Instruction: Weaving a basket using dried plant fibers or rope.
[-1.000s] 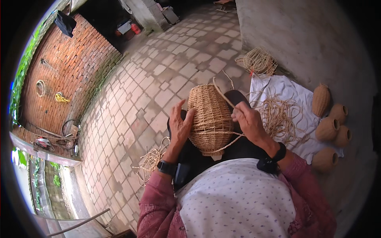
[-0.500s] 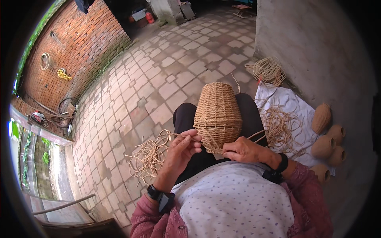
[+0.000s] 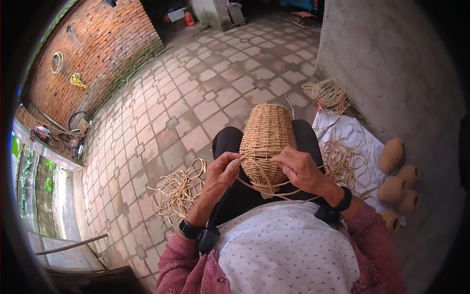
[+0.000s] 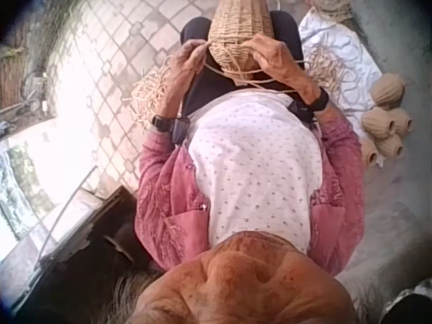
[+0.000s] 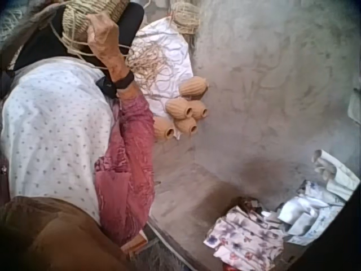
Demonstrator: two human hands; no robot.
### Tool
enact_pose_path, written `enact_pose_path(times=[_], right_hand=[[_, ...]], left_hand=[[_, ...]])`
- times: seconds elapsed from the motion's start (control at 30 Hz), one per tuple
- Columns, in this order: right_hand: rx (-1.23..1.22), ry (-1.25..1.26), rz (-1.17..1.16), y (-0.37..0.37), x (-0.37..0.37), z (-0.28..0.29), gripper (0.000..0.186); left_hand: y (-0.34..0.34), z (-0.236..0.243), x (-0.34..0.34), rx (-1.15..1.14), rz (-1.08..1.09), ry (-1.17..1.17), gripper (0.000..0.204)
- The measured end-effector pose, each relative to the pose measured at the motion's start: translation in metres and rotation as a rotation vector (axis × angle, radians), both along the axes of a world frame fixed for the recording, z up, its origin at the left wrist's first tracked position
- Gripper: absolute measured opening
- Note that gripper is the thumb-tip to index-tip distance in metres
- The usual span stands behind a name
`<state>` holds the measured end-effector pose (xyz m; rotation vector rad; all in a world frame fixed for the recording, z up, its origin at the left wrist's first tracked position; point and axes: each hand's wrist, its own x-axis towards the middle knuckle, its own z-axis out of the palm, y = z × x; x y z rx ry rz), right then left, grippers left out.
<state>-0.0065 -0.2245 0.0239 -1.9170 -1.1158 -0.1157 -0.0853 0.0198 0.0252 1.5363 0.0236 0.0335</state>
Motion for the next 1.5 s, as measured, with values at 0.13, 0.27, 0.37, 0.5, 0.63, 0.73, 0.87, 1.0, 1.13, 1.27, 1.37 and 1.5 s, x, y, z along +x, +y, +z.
enact_pose_path(times=[0.13, 0.27, 0.37, 0.5, 0.63, 0.73, 0.87, 1.0, 1.13, 1.27, 1.37, 1.5], right_hand=[[-0.035, -0.048, -0.003, 0.006, 0.000, -0.004, 0.036], [-0.047, -0.079, -0.004, 0.007, -0.002, 0.000, 0.036], [-0.036, -0.093, -0.023, 0.010, -0.003, -0.002, 0.035], [-0.043, -0.097, -0.034, 0.011, -0.003, -0.001, 0.034], [-0.031, -0.110, -0.040, 0.011, -0.004, -0.002, 0.034], [-0.026, -0.095, -0.040, 0.010, -0.004, -0.002, 0.033], [-0.036, -0.096, -0.046, 0.010, -0.002, -0.004, 0.032], [-0.053, -0.164, -0.089, 0.012, -0.002, -0.005, 0.027], [-0.074, -0.202, -0.145, 0.010, 0.002, -0.006, 0.016], [-0.113, -0.265, -0.160, 0.011, 0.001, -0.008, 0.008], [-0.143, -0.319, -0.173, 0.015, -0.001, -0.006, 0.008], [-0.165, -0.358, -0.152, 0.020, 0.002, -0.007, 0.010]], left_hand=[[0.000, -0.006, 0.004, 0.121, 0.030, -0.053, 0.020], [-0.004, -0.002, 0.005, 0.441, 0.054, -0.194, 0.018], [-0.008, 0.007, 0.006, 0.564, 0.072, -0.196, 0.016], [-0.012, 0.001, 0.011, 0.769, 0.159, -0.318, 0.011], [-0.014, -0.001, 0.013, 0.873, 0.208, -0.416, 0.009], [-0.018, 0.002, 0.013, 0.882, 0.235, -0.367, 0.008], [-0.027, 0.001, 0.018, 0.945, 0.213, -0.378, 0.009], [-0.036, -0.008, 0.026, 0.917, 0.134, -0.453, 0.010], [-0.038, -0.007, 0.025, 0.868, 0.056, -0.296, 0.016], [-0.034, 0.006, 0.023, 0.476, -0.156, 0.169, 0.029], [-0.028, 0.008, 0.023, 0.075, -0.229, 0.492, 0.037], [-0.024, 0.004, 0.027, -0.209, -0.293, 0.620, 0.041]])
